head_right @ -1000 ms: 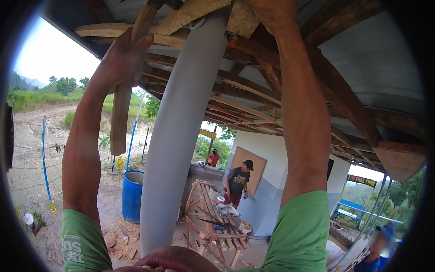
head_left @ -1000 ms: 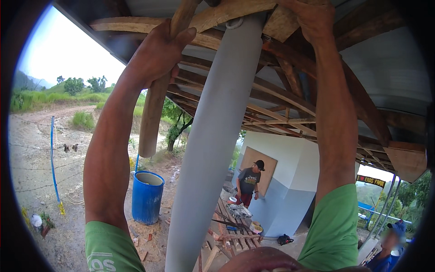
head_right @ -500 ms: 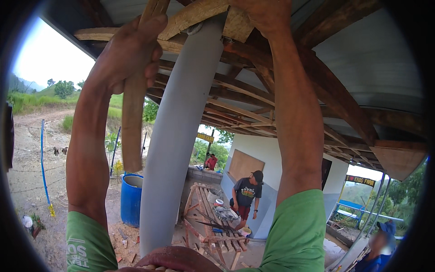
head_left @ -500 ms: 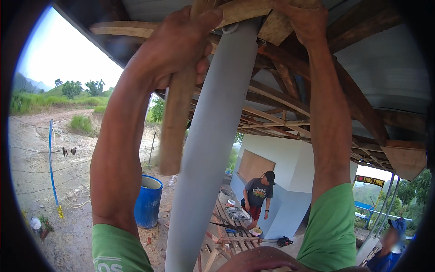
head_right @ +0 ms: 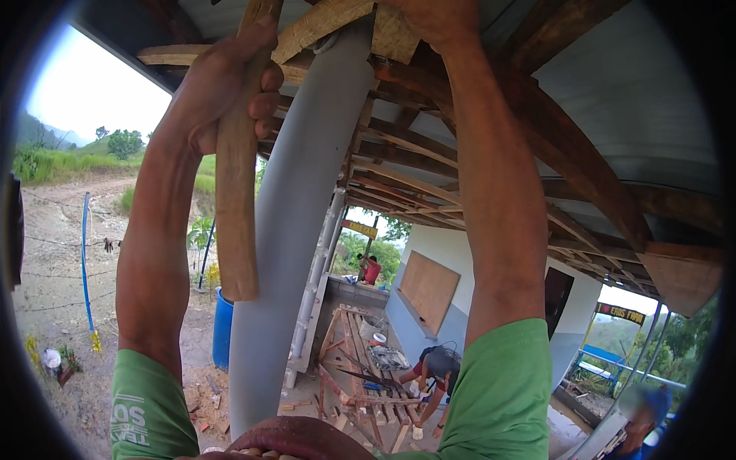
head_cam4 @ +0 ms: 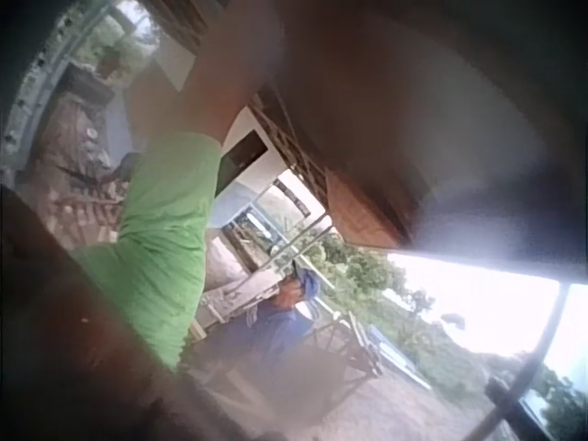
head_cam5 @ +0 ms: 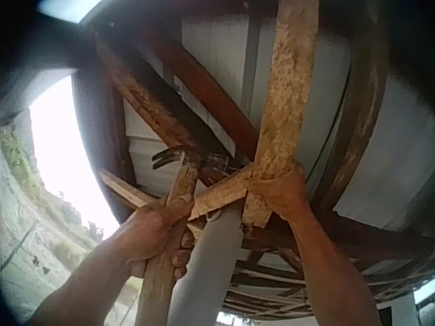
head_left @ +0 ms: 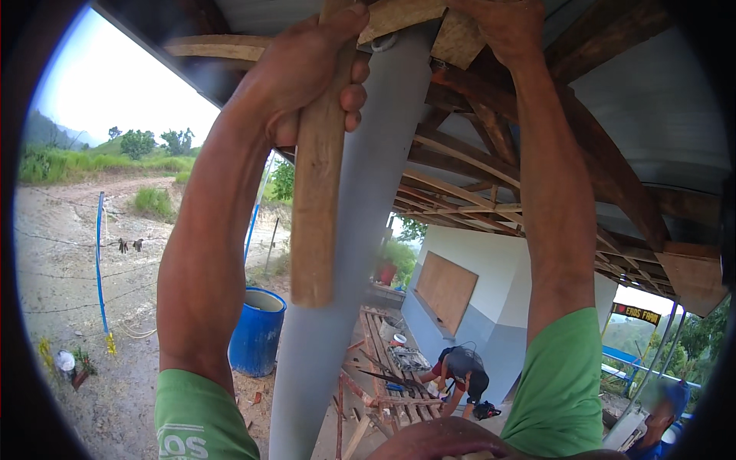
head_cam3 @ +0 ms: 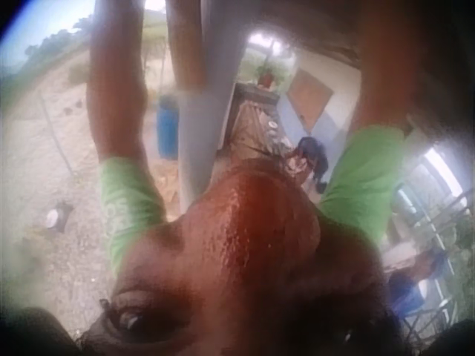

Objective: The person cuts a wooden piece with a saw, drives a nail into the wood using a hammer, and then secures the wooden piece to the roof frame with the hammer.

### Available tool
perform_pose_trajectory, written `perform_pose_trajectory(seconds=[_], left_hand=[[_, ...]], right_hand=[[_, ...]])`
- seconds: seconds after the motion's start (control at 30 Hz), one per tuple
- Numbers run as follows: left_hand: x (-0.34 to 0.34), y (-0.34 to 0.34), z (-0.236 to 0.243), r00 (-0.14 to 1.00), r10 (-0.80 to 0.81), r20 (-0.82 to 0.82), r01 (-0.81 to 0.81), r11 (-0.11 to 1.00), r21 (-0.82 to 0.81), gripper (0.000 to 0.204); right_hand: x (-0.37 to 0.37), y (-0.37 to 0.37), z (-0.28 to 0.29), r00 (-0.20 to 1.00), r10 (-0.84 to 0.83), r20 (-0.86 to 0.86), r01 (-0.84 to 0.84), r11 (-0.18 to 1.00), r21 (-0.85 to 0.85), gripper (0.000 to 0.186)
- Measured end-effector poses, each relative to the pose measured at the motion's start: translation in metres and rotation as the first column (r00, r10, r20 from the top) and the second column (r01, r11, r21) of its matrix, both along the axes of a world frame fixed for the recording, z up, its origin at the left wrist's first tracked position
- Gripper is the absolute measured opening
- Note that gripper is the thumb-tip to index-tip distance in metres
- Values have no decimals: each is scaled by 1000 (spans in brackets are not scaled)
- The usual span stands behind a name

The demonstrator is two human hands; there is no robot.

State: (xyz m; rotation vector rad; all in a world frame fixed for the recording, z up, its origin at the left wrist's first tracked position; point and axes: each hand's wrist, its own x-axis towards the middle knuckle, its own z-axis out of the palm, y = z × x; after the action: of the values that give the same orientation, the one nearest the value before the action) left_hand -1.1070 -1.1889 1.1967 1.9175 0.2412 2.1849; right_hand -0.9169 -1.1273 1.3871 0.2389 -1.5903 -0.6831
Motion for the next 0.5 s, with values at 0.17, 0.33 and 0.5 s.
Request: perform_pose_trajectory(seconds=[0.17,0.33,0.5], left_hand=[[-36,-3,-5,987,-31,157,13,993,116,32],[-28,4,7,922,-337,192,307,936,172,29],[-8,-6,-4,980,172,103,-175,984,20,32]], right_hand=[[-4,-4,-6,999,-18,-28,19,1000,11,51],[0,-6,-4,996,-56,-66,57,998,3,54],[-2,-9,-7,994,-64,-88,66,998,18,57]])
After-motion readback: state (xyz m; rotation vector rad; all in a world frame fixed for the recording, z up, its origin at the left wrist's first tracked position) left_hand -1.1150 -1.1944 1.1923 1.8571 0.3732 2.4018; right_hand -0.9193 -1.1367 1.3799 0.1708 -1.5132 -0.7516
